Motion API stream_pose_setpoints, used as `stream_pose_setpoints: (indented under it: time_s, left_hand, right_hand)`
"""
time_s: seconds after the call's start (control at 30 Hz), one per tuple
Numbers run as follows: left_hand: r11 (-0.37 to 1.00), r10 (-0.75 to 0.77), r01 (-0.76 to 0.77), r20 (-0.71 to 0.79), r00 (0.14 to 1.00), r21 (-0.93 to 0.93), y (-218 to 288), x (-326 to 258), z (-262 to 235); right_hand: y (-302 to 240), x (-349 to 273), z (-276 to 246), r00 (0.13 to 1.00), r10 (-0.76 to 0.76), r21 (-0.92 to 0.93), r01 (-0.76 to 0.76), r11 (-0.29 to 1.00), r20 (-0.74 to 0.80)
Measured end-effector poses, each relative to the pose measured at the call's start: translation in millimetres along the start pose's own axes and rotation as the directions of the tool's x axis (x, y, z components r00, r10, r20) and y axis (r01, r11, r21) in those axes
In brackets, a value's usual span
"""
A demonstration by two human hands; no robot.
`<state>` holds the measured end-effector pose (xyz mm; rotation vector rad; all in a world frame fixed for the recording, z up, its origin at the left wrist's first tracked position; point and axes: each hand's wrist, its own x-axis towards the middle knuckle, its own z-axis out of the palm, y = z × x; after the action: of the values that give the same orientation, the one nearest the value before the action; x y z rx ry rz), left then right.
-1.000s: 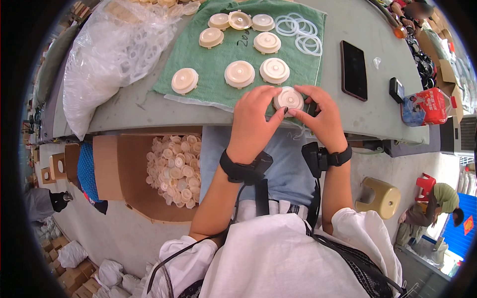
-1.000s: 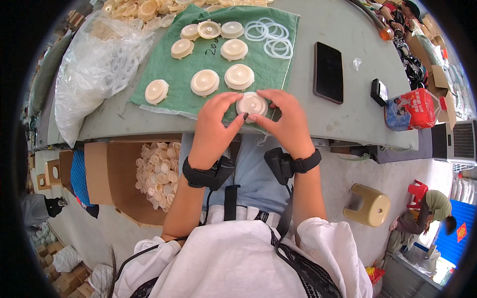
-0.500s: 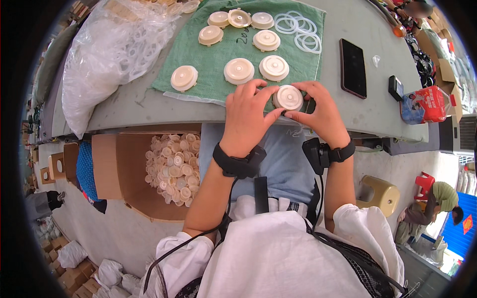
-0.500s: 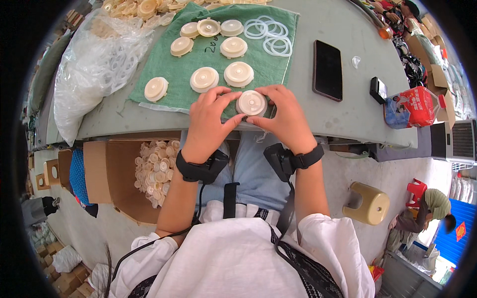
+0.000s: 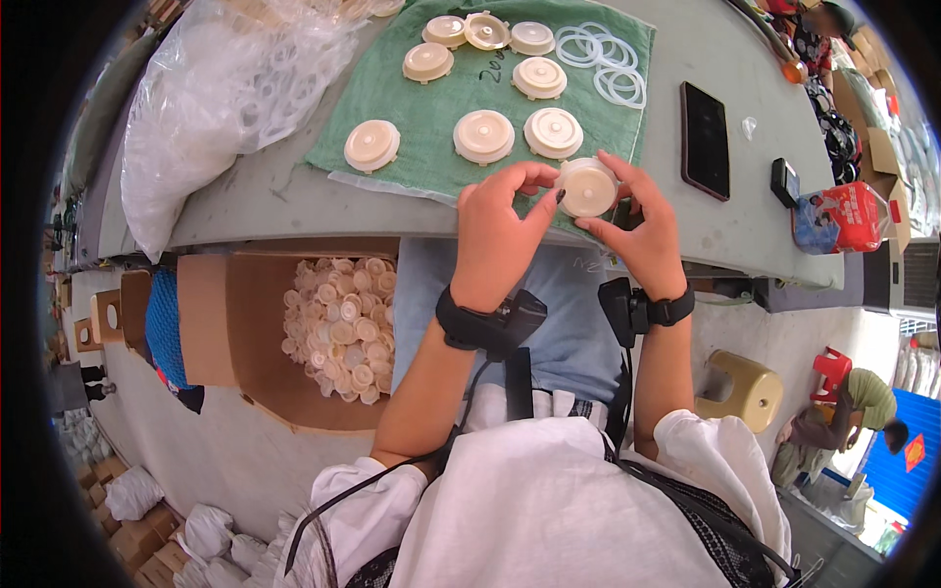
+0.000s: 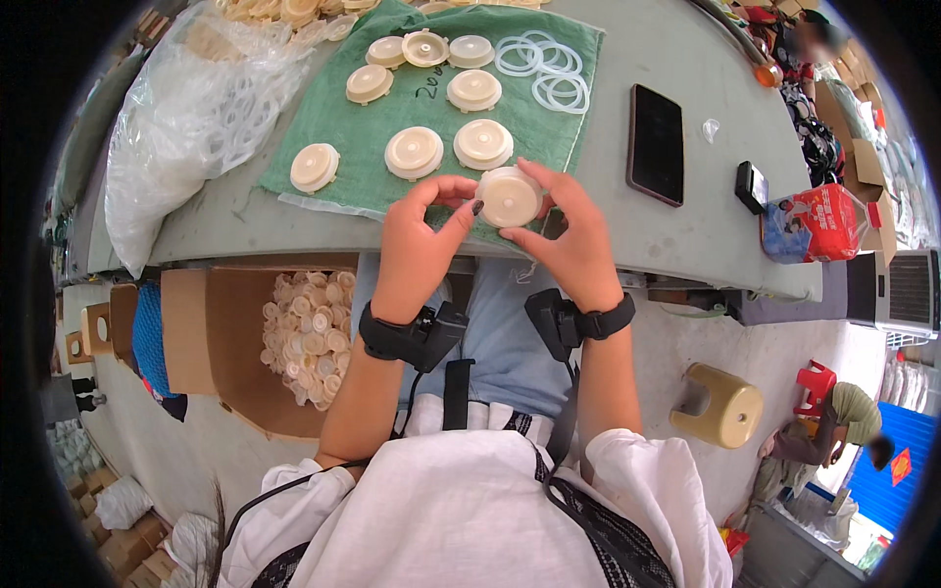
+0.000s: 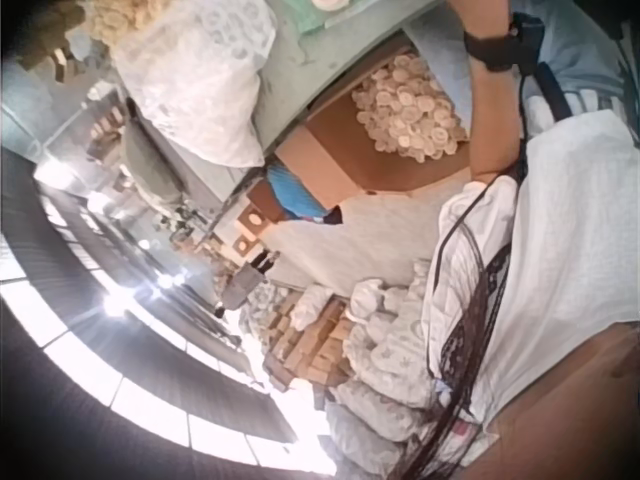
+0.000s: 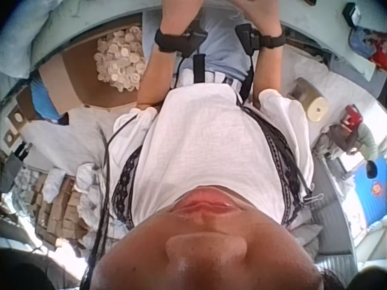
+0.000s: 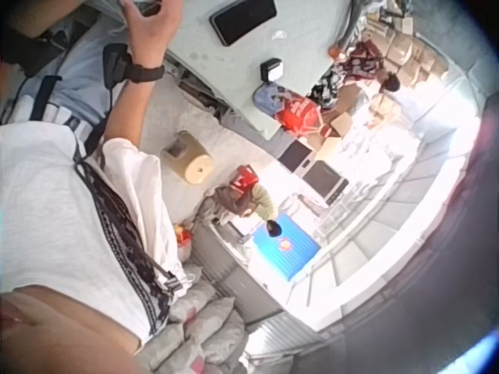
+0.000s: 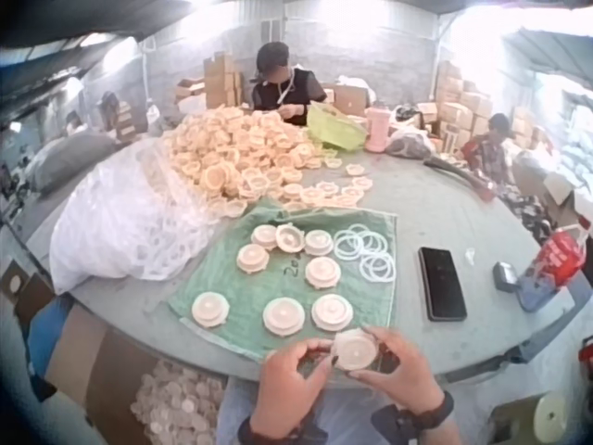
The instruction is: Assembling plastic parts by manually inserting white sealing rings into circular beige bases.
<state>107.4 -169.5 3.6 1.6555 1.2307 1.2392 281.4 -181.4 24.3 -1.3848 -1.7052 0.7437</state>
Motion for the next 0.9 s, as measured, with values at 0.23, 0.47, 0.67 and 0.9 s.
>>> stream_pose_setpoints:
  time_s: [0.23,0.47,0.67,0.9]
  left_hand:
    - [0.982,-0.119,0.142,0.184,0.976,-0.121,-1.2,9.0,-11.0]
    - [0.996,-0.063,0.067,0.066,0.996,-0.053,3.0,3.5,-4.6]
    - [0.987,-0.082,0.092,0.078,0.994,-0.129,6.0,4.9,-6.1]
    - [0.954,-0.067,0.078,0.047,0.997,-0.289,7.5,0.8,-14.3]
  right_hand:
    - [2.8,-3.3,1.6,0.991,-0.13,-0.092,0.127,0.988,-0.023]
    - [13.8,-4.0,9.9,0.963,-0.258,-0.116,0.249,0.962,-0.072]
    - [14.0,-3.7,11.2,0.97,-0.234,-0.084,0.229,0.97,-0.061]
    - [-8.8,9.7,14.1,0.981,-0.192,-0.008,0.193,0.981,0.017]
